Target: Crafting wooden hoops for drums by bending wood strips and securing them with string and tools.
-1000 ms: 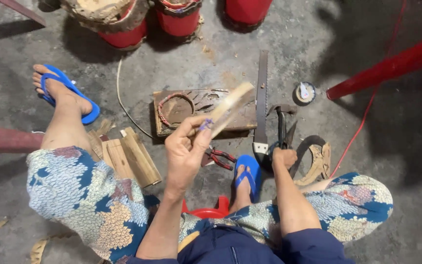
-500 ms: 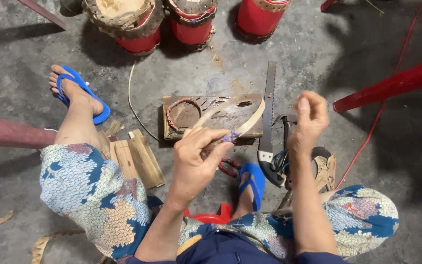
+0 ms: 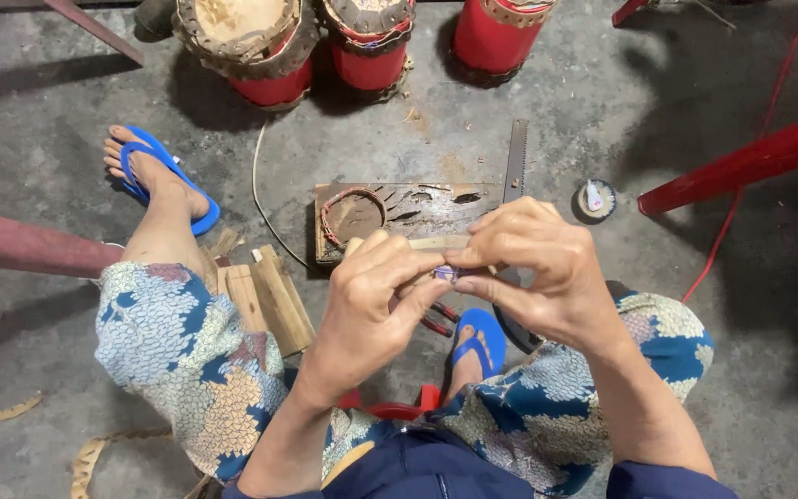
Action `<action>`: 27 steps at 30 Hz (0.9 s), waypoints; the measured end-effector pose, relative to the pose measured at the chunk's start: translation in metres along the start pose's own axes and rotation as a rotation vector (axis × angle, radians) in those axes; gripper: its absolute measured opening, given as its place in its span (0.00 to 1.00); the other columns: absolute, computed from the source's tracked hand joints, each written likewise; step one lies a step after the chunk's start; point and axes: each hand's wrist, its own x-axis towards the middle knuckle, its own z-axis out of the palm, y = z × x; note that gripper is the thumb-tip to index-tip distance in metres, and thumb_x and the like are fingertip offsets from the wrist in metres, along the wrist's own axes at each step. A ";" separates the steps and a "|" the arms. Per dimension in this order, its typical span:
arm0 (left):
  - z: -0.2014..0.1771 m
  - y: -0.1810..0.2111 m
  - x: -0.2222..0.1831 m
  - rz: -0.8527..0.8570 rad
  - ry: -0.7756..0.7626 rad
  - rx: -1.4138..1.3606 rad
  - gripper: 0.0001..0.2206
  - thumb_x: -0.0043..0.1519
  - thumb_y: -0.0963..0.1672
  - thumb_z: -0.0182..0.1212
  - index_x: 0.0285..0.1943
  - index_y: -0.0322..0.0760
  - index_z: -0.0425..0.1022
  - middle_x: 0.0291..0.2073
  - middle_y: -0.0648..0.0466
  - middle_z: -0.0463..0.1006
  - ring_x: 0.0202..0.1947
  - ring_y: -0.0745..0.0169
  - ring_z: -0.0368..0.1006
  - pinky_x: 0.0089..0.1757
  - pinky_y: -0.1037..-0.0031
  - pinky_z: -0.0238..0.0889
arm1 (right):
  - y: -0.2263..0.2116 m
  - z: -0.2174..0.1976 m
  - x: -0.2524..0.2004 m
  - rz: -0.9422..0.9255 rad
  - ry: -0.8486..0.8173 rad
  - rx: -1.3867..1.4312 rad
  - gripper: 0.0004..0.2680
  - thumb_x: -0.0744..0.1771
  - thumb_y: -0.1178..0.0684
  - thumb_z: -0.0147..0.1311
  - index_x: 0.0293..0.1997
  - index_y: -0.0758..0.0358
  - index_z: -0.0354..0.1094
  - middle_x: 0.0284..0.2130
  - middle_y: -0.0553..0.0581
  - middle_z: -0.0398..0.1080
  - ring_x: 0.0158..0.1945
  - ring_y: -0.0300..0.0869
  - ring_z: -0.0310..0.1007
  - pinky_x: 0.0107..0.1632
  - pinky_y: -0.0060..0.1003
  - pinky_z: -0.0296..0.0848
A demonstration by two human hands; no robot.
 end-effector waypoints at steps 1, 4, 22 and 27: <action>-0.001 -0.003 0.000 0.000 -0.004 0.003 0.06 0.63 0.44 0.64 0.41 0.36 0.81 0.20 0.56 0.65 0.25 0.62 0.62 0.36 0.70 0.57 | 0.002 0.000 0.003 0.000 0.004 0.003 0.04 0.62 0.56 0.69 0.35 0.57 0.80 0.27 0.55 0.78 0.43 0.49 0.78 0.55 0.50 0.72; -0.002 -0.008 0.003 0.016 -0.066 0.105 0.05 0.63 0.43 0.64 0.40 0.35 0.81 0.20 0.55 0.66 0.25 0.57 0.64 0.36 0.68 0.55 | 0.007 0.000 0.005 0.009 -0.027 -0.004 0.01 0.64 0.56 0.66 0.32 0.55 0.80 0.25 0.52 0.77 0.42 0.48 0.78 0.53 0.47 0.72; 0.011 -0.048 0.004 -0.059 -0.122 0.004 0.06 0.64 0.46 0.62 0.38 0.42 0.81 0.20 0.59 0.66 0.25 0.62 0.65 0.38 0.70 0.53 | 0.064 0.045 -0.011 -0.081 0.252 -0.181 0.12 0.71 0.46 0.51 0.29 0.57 0.69 0.23 0.50 0.68 0.33 0.47 0.68 0.56 0.45 0.68; 0.013 -0.051 0.005 0.010 -0.140 0.102 0.06 0.63 0.45 0.63 0.39 0.41 0.82 0.20 0.59 0.66 0.27 0.63 0.61 0.45 0.65 0.51 | 0.088 0.046 -0.016 0.407 -0.067 0.679 0.12 0.71 0.52 0.50 0.28 0.62 0.67 0.21 0.49 0.65 0.30 0.34 0.60 0.37 0.32 0.66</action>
